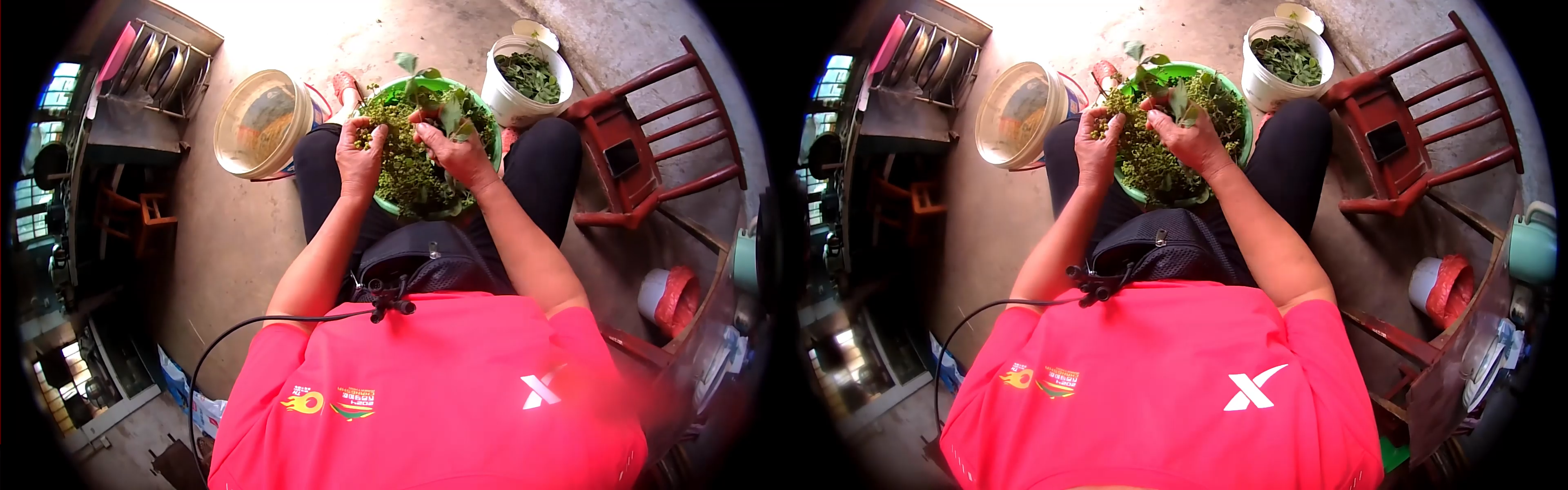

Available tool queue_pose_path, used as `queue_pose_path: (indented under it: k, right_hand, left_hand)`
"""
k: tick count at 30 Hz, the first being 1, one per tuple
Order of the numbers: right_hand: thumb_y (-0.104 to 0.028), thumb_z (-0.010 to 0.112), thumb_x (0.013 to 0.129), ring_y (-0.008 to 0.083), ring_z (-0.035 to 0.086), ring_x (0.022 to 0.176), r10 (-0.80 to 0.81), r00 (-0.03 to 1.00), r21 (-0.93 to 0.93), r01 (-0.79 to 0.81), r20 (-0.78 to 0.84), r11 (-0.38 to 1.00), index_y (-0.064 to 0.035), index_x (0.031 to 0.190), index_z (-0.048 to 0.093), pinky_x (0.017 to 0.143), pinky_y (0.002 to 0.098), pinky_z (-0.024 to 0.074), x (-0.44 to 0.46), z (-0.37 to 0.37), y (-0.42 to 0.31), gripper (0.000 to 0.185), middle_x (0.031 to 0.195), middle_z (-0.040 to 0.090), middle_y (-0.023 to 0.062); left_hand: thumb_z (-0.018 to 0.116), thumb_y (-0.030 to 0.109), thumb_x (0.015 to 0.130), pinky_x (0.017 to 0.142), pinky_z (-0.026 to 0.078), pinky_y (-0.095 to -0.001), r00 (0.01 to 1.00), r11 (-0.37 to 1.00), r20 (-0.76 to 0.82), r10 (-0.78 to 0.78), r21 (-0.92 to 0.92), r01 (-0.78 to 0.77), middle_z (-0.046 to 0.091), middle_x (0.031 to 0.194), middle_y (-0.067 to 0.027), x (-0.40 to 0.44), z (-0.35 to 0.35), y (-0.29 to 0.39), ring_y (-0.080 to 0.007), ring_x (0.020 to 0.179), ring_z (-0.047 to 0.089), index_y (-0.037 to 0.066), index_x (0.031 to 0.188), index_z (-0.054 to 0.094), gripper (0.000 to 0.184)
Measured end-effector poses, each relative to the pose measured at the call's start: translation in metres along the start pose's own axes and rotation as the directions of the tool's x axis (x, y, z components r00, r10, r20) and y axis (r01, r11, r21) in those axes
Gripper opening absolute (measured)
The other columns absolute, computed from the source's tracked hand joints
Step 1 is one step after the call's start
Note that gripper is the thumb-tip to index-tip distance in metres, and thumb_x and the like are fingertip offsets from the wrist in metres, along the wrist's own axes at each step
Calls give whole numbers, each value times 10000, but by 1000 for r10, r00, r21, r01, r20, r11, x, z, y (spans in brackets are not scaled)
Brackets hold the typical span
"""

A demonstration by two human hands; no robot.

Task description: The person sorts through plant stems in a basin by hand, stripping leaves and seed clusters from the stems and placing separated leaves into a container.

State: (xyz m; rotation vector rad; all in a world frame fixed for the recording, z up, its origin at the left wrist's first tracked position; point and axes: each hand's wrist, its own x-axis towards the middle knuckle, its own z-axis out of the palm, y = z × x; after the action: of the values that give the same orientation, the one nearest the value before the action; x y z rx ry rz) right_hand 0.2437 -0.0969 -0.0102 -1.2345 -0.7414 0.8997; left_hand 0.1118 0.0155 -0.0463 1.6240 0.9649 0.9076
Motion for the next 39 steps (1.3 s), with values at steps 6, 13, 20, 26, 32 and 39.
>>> queue_pose_path:
  k: [6, 13, 20, 26, 32, 39]
  right_hand:
    - [-88, 656, 797, 179, 635, 786, -294, 953, -482, 224, -72, 847, -35, 984, 601, 724, 314, 490, 12, 11, 24, 203, 890, 658, 85]
    - [-39, 620, 845, 104, 560, 731, -472, 856, -359, 381, -210, 852, -27, 920, 591, 681, 246, 457, 8, 12, 25, 81, 807, 610, 16]
    - [-175, 643, 794, 305, 642, 725, -313, 934, -537, 176, -175, 825, -71, 922, 610, 643, 370, 505, 2, 14, 33, 168, 808, 652, 145]
    - [-129, 657, 789, 294, 637, 760, -343, 934, -712, 171, -103, 681, -28, 963, 611, 665, 347, 494, 10, 8, 38, 206, 851, 646, 149]
    - [-146, 621, 872, 42, 437, 494, 82, 976, 246, -31, -200, 969, -58, 930, 622, 406, 192, 333, 7, -4, 15, 105, 689, 554, -12]
    - [-156, 606, 872, 55, 427, 466, 111, 933, 366, 24, -342, 930, -84, 860, 602, 372, 196, 316, 31, -58, -24, 73, 679, 546, 14]
  left_hand:
    - [685, 113, 810, 652, 463, -239, 996, 996, 37, 80, 39, -81, 604, 781, -32, -8, 7, 4, -80, 710, 545, 26, 936, 581, 185]
    - [687, 138, 812, 662, 466, -256, 999, 1000, 30, 13, 25, -14, 619, 811, -47, -6, 6, -1, -104, 703, 560, 15, 926, 597, 191]
    - [686, 143, 811, 654, 465, -254, 996, 990, 1, 93, 106, -92, 611, 804, -48, -7, 12, 5, -103, 704, 552, 26, 920, 594, 184]
    - [676, 124, 815, 663, 467, -247, 990, 990, 46, 130, 40, -132, 610, 796, -46, -11, 16, 11, -102, 724, 560, 31, 922, 591, 165]
    - [645, 126, 859, 702, 463, -215, 996, 991, 18, -90, -94, 91, 641, 841, -32, -2, 10, 7, -78, 758, 571, 39, 963, 577, 152]
    - [642, 90, 854, 765, 445, -213, 984, 888, 61, -166, -424, 176, 624, 911, -29, 4, 3, 7, -97, 822, 576, 47, 1008, 573, 175]
